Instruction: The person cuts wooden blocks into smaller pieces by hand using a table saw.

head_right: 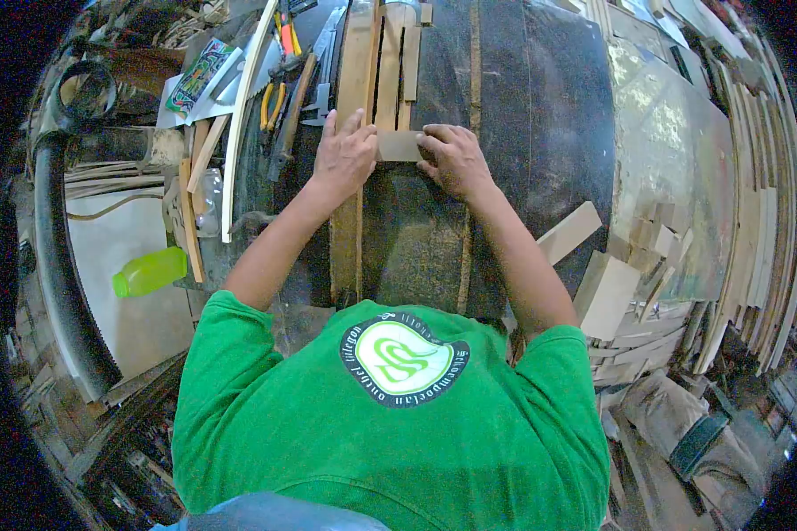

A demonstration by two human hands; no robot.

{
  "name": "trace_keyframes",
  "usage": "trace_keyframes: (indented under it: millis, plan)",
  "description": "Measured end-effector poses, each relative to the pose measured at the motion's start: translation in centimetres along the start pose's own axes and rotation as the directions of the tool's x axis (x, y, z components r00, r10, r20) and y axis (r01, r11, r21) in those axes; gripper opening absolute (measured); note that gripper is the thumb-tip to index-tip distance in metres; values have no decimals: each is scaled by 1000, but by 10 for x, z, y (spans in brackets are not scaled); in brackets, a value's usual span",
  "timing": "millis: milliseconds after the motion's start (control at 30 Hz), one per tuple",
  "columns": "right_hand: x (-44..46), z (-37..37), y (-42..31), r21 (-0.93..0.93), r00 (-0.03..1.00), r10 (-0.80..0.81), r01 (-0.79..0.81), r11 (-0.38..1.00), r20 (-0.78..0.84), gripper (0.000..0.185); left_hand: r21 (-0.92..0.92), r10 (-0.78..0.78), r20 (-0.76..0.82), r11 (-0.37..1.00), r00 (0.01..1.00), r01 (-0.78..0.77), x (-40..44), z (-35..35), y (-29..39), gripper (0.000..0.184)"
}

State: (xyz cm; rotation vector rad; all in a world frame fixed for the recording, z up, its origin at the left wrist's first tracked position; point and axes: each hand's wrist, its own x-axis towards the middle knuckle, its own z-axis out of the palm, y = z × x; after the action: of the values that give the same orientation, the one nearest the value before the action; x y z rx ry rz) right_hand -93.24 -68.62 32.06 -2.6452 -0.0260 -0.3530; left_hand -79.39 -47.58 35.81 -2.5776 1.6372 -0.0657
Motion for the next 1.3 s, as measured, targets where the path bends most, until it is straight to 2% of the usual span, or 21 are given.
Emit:
trace_keyframes:
  millis: [633, 700, 733, 800, 1033, 1100, 1300]
  plan:
    - [65, 1, 45, -46, 1000, 13, -13, 999, -13, 45, 79, -34, 29, 996, 999, 32, 75, 10, -36, 30]
    - [70, 2, 50, -58, 999, 9, -11, 998, -33, 45, 11, -19, -34, 1000, 999, 19, 79, 6, -39, 17]
    - [73, 2, 52, -58, 1000, 3, -5, 998, -30, 45, 12, -17, -33, 1000, 999, 17, 82, 3, -40, 17]
    - [78, 3, 57, -59, 1000, -1, -1, 998, -30, 45, 77, -38, 94, 997, 995, 30, 89, -3, -43, 31]
    - [101, 10, 73, -53, 998, 60, -62, 997, -34, 45, 132, -30, 58, 991, 998, 23, 117, 8, -59, 29]
    - [104, 10, 77, -54, 997, 69, -70, 996, -22, 45, 96, -58, 64, 994, 996, 52, 127, 9, -65, 30]
    - [66, -11, 70, 2, 995, 96, -97, 995, 8, 45, 104, 0, 50, 995, 999, -5, 111, 6, -60, 28]
